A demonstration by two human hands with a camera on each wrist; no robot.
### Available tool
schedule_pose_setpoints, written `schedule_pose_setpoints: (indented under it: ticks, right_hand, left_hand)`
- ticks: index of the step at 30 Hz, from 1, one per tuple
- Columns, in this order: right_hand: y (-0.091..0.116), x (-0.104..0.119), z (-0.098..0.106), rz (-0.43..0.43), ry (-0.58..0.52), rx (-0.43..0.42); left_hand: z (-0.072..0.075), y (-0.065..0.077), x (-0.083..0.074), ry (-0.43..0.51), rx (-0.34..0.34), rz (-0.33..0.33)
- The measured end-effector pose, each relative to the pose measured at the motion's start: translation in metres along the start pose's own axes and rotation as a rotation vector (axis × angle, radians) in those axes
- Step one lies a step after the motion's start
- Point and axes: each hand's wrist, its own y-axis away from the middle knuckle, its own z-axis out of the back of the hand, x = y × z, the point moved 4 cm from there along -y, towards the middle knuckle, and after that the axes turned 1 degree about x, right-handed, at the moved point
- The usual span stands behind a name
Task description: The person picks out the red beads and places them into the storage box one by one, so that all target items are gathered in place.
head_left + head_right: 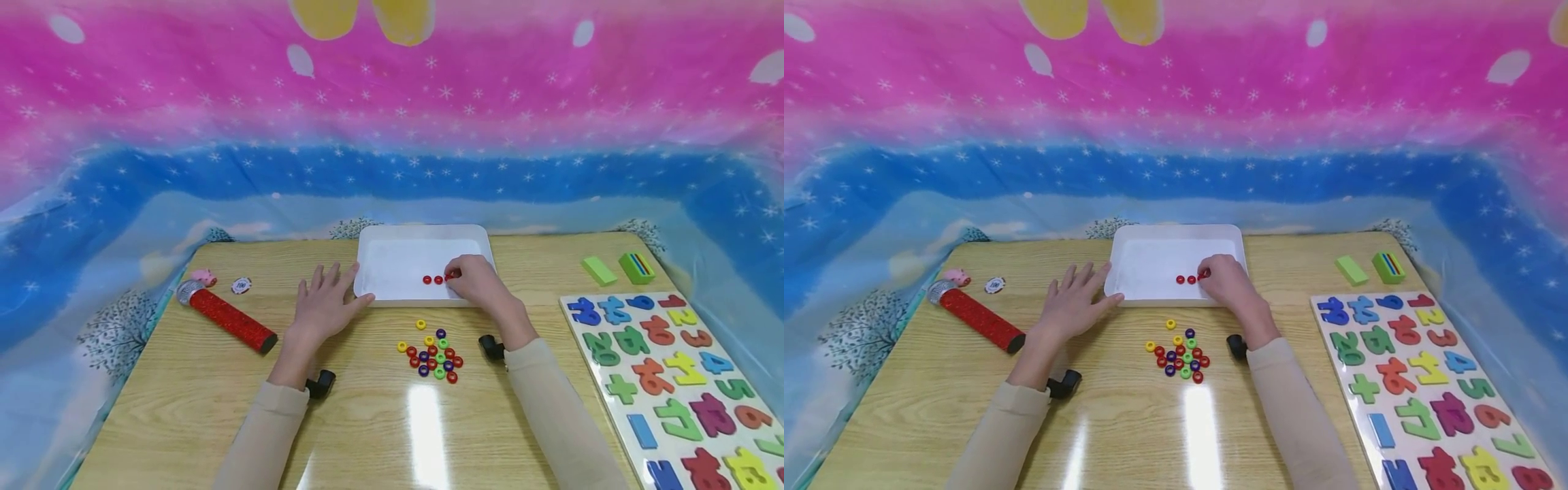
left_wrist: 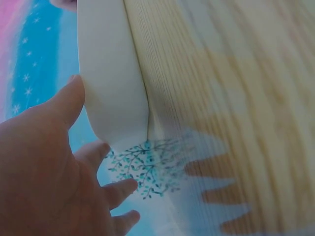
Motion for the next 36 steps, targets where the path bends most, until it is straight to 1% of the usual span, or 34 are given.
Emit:
schedule_pose_setpoints:
  ticks: [6, 13, 19, 24, 27, 30, 36]
  right_hand:
    - [-0.002, -0.003, 0.0, -0.007, 0.011, 0.012]
    - [0.0, -0.004, 0.001, -0.02, 0.01, 0.028]
    - [0.006, 0.0, 0.007, -0.016, 0.016, 0.04]
    - [0.013, 0.001, 0.015, 0.003, 0.017, 0.041]
    - [0.016, 0.006, 0.019, 0.033, 0.024, 0.039]
    - [0.021, 0.017, 0.021, 0.074, 0.041, 0.042]
    - [0.033, 0.044, 0.018, 0.156, 0.065, 0.088]
  left_hand:
    - [0.0, 0.0, -0.002, 0.008, 0.01, -0.002]
    - [-0.002, -0.001, -0.002, 0.017, 0.012, 0.002]
    - [-0.005, -0.002, 0.0, 0.024, 0.029, 0.01]
    - [-0.005, -0.002, -0.002, 0.026, 0.028, 0.003]
    - [-0.004, -0.002, -0.003, 0.021, 0.026, 0.004]
    - [-0.003, -0.001, -0.002, 0.012, 0.026, 0.011]
    - [0.0, 0.001, -0.002, -0.001, 0.037, 0.019]
